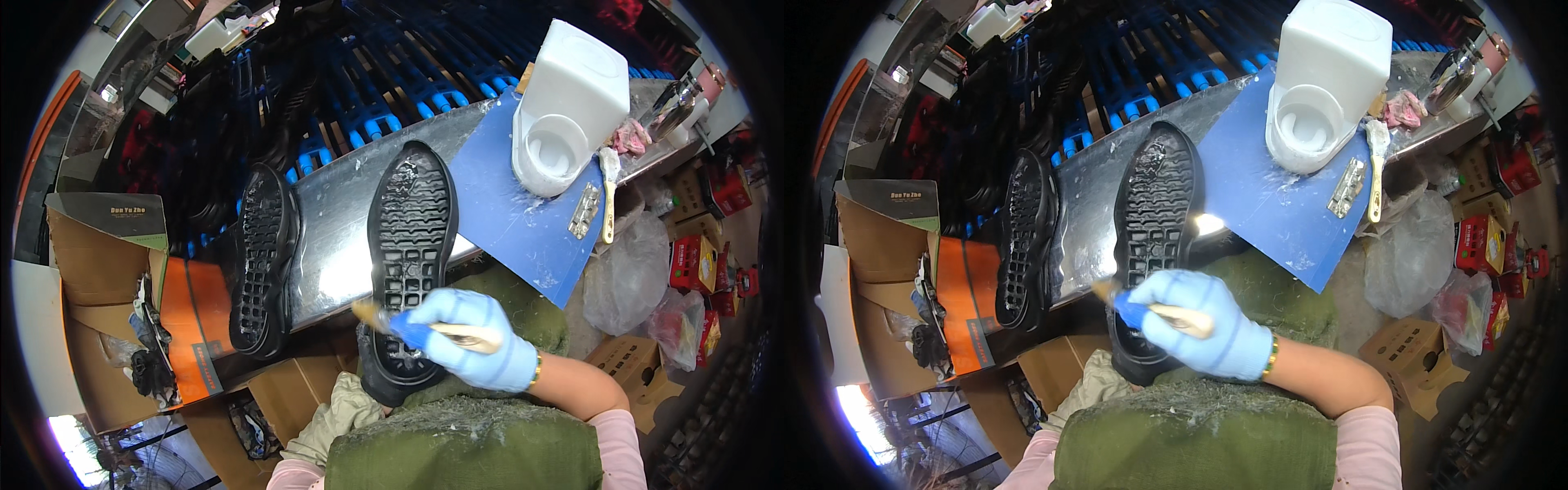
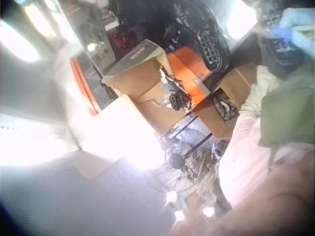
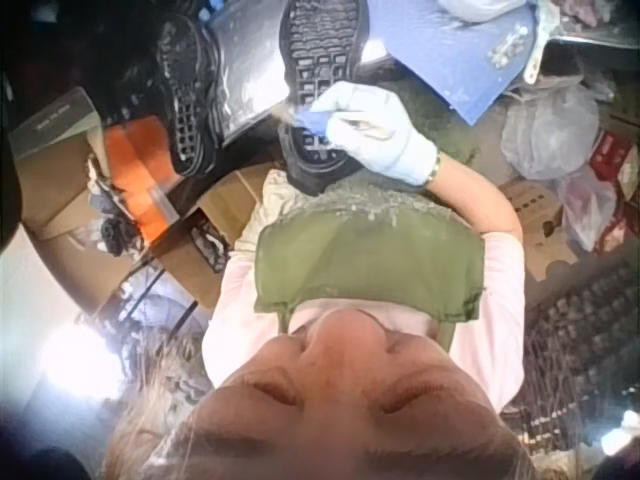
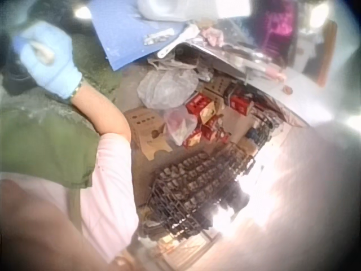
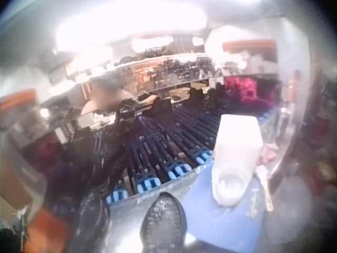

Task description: The person applies a white adhesive to the soles of black shoes using a brush. They repeatedly dip the brush into a container and spread the glue across the tread patterns of multiple shoes on a conveyor belt.

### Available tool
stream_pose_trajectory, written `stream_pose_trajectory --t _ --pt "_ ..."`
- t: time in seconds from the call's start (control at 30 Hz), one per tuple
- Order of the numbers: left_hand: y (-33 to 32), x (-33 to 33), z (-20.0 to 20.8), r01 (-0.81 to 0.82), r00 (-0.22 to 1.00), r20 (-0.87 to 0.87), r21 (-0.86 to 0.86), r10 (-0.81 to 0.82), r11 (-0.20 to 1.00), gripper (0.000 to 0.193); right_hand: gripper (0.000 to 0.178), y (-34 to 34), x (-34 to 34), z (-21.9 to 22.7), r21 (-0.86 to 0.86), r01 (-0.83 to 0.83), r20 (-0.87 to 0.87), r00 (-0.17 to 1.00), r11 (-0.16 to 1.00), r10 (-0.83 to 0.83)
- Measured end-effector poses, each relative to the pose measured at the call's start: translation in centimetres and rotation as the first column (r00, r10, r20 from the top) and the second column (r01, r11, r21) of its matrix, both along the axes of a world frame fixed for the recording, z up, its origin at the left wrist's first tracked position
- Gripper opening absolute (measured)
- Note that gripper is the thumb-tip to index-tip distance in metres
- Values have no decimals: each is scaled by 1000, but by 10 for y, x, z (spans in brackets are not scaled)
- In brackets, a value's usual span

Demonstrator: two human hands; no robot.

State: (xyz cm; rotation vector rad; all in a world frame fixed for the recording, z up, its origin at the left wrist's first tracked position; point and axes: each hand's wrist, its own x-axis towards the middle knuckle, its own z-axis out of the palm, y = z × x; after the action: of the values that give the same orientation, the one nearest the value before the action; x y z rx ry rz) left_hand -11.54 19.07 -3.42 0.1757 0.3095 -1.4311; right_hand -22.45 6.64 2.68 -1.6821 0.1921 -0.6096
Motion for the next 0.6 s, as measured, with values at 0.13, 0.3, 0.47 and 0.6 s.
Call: stream_pose_trajectory --t 0.13,0.3,0.47,0.6 --pt "-25 -28 -7 -250 964 93 19 248 968 43 16 -4 -17 -5 391 172 -156 981 904 -119" --pt "-43 -47 -7 -337 940 -167 -337 297 879 57 16 -19 -47 -8 292 -34 7 999 956 33" --pt "-21 7 -18 185 983 15 -102 -184 977 108 13 -121 -70 41 32 684 -53 729 729 -682" --pt "-34 5 -12 221 975 67 -214 -212 951 109 20 -181 -81 12 -185 612 -170 751 769 -638"
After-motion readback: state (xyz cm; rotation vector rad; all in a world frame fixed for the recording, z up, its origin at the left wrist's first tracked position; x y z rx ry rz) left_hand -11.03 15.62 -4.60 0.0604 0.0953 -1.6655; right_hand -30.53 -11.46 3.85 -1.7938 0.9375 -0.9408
